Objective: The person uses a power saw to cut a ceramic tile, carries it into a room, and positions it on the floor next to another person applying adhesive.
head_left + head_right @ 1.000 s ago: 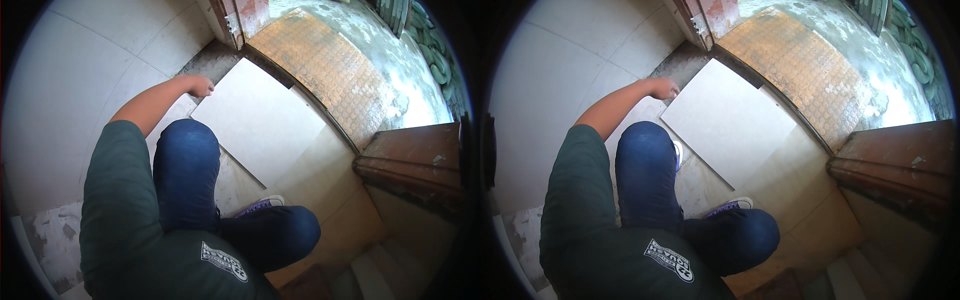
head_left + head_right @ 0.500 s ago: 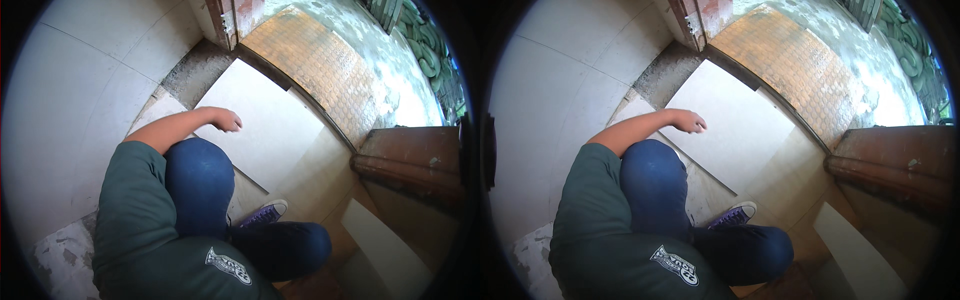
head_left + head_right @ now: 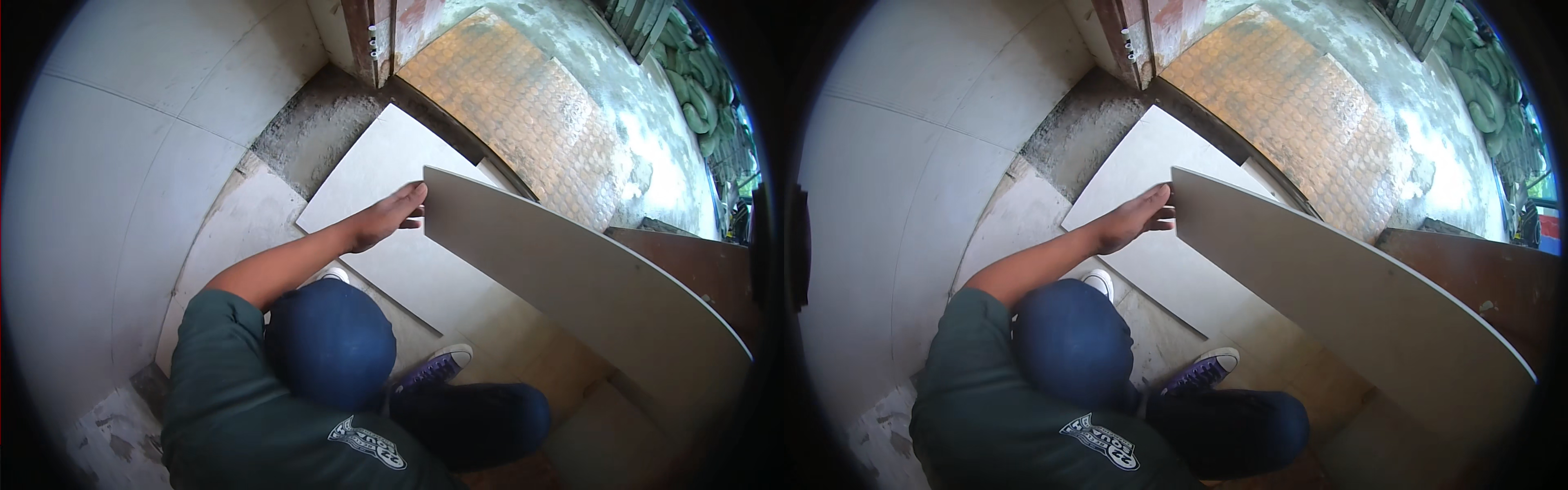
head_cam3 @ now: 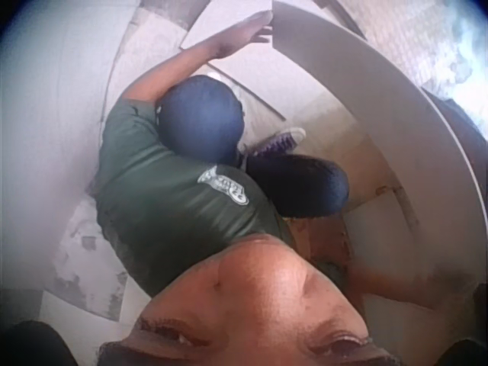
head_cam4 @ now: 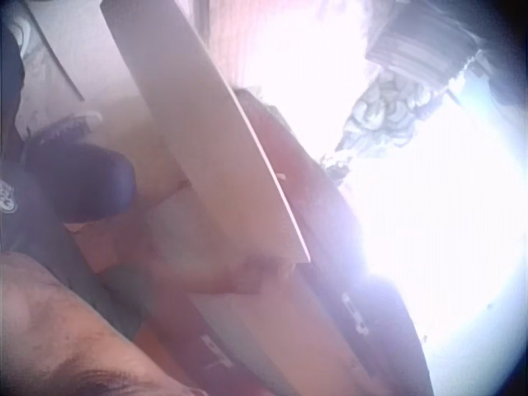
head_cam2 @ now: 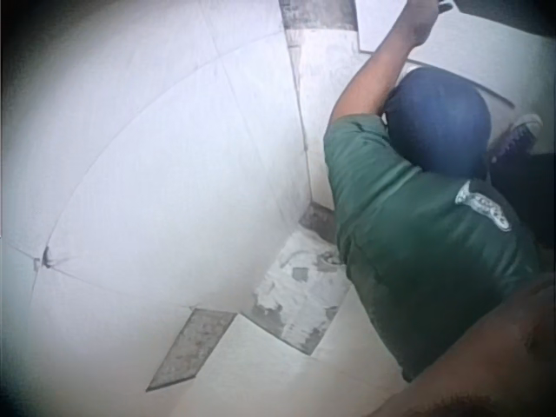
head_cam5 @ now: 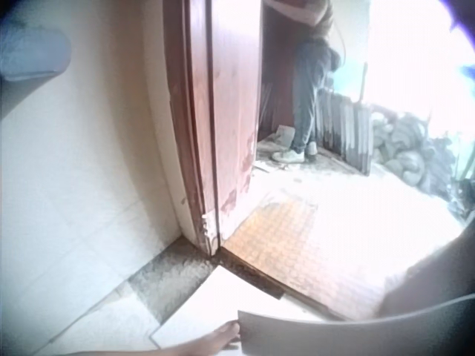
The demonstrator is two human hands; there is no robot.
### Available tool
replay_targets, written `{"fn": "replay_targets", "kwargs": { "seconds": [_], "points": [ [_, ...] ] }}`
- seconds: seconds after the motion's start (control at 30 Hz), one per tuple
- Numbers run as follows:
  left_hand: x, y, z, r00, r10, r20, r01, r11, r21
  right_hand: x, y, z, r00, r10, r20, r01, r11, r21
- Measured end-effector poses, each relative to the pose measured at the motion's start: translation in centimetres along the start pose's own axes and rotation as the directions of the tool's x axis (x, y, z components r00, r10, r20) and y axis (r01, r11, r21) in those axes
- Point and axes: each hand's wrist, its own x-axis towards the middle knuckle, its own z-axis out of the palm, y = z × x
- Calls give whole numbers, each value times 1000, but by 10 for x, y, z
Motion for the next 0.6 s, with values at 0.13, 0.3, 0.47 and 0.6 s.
{"fn": "replay_targets", "kwargs": {
  "seconds": [0.13,0.3,0.47,0.6],
  "points": [
    [5,-11,-24,979,93,-179,-95,995,-5,20,5,97,984,148,97,-171,938,301],
    [26,-46,-66,918,56,-392,-60,998,3,10,56,213,916,336,219,-398,825,400],
    [53,-83,-133,662,235,-712,243,831,500,-41,145,348,878,413,244,-479,779,404],
    [76,-77,-188,692,266,-671,363,675,642,-86,170,424,799,443,406,-593,690,414]
  ]
}}
